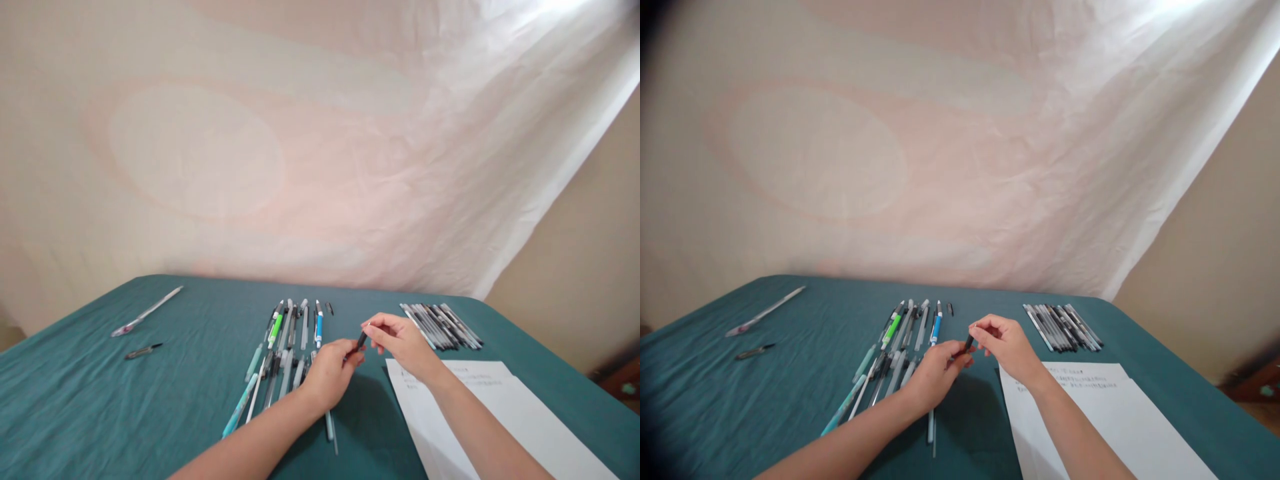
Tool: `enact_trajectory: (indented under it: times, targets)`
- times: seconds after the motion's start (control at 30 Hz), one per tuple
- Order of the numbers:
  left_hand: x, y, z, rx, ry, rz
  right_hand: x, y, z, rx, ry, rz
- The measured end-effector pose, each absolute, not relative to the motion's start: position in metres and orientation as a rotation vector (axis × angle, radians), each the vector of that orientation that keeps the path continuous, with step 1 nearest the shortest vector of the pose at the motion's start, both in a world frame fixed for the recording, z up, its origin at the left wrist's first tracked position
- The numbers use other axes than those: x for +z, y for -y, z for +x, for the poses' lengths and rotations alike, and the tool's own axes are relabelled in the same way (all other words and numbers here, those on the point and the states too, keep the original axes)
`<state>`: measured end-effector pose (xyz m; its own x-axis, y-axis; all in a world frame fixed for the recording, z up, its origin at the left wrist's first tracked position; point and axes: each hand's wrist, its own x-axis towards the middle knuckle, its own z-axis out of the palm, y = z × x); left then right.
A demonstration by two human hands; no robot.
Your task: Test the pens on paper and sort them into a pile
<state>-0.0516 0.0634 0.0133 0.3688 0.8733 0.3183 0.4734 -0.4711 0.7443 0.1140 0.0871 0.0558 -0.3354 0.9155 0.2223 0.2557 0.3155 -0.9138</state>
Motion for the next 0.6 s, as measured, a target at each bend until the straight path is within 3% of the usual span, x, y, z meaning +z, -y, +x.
enact_trajectory:
  times: [0.2,0.5,0.6]
  targets:
    - [0.013,-0.064,-0.052,0.989,-1.140,2.051,0.060,-0.084,0.113,1.082,1.847,-0.981]
    - [0.010,-0.064,-0.052,1.058,-1.062,1.834,0.059,-0.079,0.105,0.847,1.894,-1.035]
    - [0.014,-0.065,-0.049,1.077,-1.018,1.638,0.057,-0.077,0.103,0.595,1.898,-1.093]
